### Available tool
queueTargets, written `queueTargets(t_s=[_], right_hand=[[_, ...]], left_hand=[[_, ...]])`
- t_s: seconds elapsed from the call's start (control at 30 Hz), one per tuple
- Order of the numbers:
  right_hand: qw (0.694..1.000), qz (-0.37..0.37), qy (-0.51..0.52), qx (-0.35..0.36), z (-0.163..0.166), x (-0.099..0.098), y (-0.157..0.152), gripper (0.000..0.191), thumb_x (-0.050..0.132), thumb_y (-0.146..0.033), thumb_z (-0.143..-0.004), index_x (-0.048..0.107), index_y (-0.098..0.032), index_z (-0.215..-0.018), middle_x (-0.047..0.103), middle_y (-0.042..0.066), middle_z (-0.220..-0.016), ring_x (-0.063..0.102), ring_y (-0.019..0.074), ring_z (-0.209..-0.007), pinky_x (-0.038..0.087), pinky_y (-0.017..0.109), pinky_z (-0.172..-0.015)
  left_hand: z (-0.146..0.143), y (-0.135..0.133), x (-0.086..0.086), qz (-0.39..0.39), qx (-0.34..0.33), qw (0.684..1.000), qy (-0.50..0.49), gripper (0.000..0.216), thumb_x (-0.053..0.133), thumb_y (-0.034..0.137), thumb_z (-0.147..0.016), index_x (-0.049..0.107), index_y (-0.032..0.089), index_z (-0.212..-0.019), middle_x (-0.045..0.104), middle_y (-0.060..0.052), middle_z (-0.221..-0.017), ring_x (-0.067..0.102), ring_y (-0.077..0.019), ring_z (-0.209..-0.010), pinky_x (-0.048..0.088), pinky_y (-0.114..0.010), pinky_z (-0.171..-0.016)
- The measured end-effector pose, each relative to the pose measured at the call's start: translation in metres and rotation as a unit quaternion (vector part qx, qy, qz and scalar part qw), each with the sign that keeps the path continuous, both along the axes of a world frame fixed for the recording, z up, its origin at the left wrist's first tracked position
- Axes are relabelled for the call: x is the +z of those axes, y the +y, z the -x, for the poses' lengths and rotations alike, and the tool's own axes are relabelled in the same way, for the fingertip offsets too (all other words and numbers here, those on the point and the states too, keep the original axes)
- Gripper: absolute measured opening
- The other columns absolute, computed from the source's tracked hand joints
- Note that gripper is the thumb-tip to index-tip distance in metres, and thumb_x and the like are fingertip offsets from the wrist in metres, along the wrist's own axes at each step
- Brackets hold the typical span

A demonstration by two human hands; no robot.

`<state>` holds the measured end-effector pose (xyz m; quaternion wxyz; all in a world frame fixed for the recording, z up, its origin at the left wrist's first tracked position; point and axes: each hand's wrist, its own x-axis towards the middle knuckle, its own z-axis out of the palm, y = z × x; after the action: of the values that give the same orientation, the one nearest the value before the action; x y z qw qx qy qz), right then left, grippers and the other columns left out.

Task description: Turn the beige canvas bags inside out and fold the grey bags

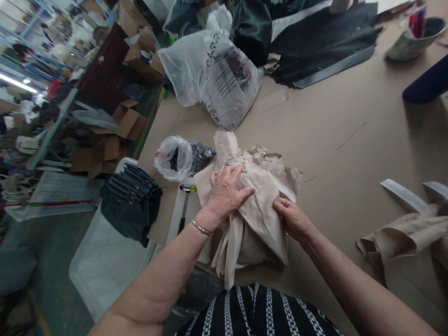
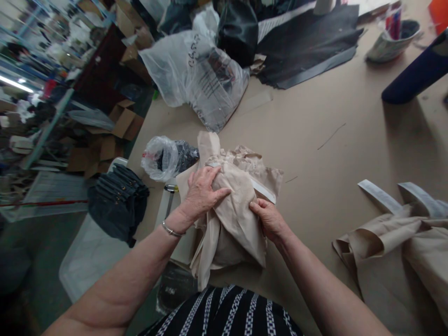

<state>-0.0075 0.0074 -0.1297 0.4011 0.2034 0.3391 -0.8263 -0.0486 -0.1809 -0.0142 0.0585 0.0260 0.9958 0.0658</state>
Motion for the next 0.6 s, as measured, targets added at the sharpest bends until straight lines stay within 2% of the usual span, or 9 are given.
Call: queueTargets(t_s=[0.17, 0.27, 0.33, 0.43, 0.5, 0.6], right_hand=[[0.998, -0.044, 0.039, -0.012, -0.002, 0.005, -0.004, 0.038, 0.077, -0.044, -0.062, 0.061, -0.018, -0.085, 0.064, -0.001, -0.071, 0.054, 0.0145, -0.064, 0.042, 0.025, -0.061], [0.983, -0.088, 0.145, -0.069, -0.006, 0.013, -0.007, 0.04, 0.075, -0.037, -0.066, 0.056, -0.023, -0.097, 0.065, -0.002, -0.083, 0.058, 0.0156, -0.076, 0.044, 0.027, -0.07], [0.959, -0.136, 0.227, -0.103, -0.009, 0.017, -0.009, 0.043, 0.074, -0.032, -0.069, 0.052, -0.027, -0.105, 0.064, -0.002, -0.091, 0.058, 0.016, -0.084, 0.044, 0.029, -0.077], [0.923, -0.212, 0.298, -0.118, -0.012, 0.017, -0.01, 0.038, 0.069, -0.032, -0.073, 0.054, -0.027, -0.107, 0.06, 0.001, -0.1, 0.056, 0.0173, -0.092, 0.044, 0.031, -0.082], [0.912, -0.241, 0.307, -0.121, -0.011, 0.016, -0.009, 0.037, 0.068, -0.034, -0.074, 0.055, -0.025, -0.108, 0.058, 0.004, -0.105, 0.056, 0.0188, -0.095, 0.044, 0.034, -0.084], [0.91, -0.261, 0.291, -0.136, -0.009, 0.014, -0.008, 0.045, 0.067, -0.035, -0.074, 0.051, -0.026, -0.115, 0.056, 0.005, -0.108, 0.055, 0.0198, -0.097, 0.045, 0.036, -0.085]], left_hand=[[0.009, 0.008, 0.008, 0.047, -0.04, 0.998, -0.033, 0.071, 0.069, 0.054, -0.068, 0.048, 0.022, -0.128, 0.048, -0.009, -0.125, 0.039, -0.0297, -0.117, 0.021, -0.052, -0.104], [0.012, 0.013, 0.012, 0.065, -0.053, 0.995, -0.047, 0.067, 0.069, 0.051, -0.068, 0.049, 0.022, -0.125, 0.051, -0.009, -0.118, 0.043, -0.0284, -0.112, 0.024, -0.051, -0.102], [0.014, 0.015, 0.014, 0.06, -0.067, 0.994, -0.053, 0.059, 0.07, 0.048, -0.069, 0.053, 0.022, -0.119, 0.054, -0.008, -0.112, 0.045, -0.0276, -0.107, 0.029, -0.048, -0.097], [0.017, 0.016, 0.014, 0.044, -0.089, 0.993, -0.062, 0.033, 0.067, 0.04, -0.073, 0.061, 0.021, -0.1, 0.058, -0.006, -0.099, 0.048, -0.0254, -0.101, 0.032, -0.043, -0.091], [0.018, 0.014, 0.012, 0.029, -0.1, 0.993, -0.048, 0.017, 0.065, 0.035, -0.077, 0.063, 0.02, -0.085, 0.059, -0.005, -0.09, 0.049, -0.0234, -0.096, 0.033, -0.041, -0.088], [0.018, 0.009, 0.01, -0.004, -0.105, 0.994, -0.018, 0.012, 0.062, 0.03, -0.08, 0.06, 0.018, -0.076, 0.059, -0.003, -0.084, 0.05, -0.0207, -0.091, 0.035, -0.037, -0.085]])
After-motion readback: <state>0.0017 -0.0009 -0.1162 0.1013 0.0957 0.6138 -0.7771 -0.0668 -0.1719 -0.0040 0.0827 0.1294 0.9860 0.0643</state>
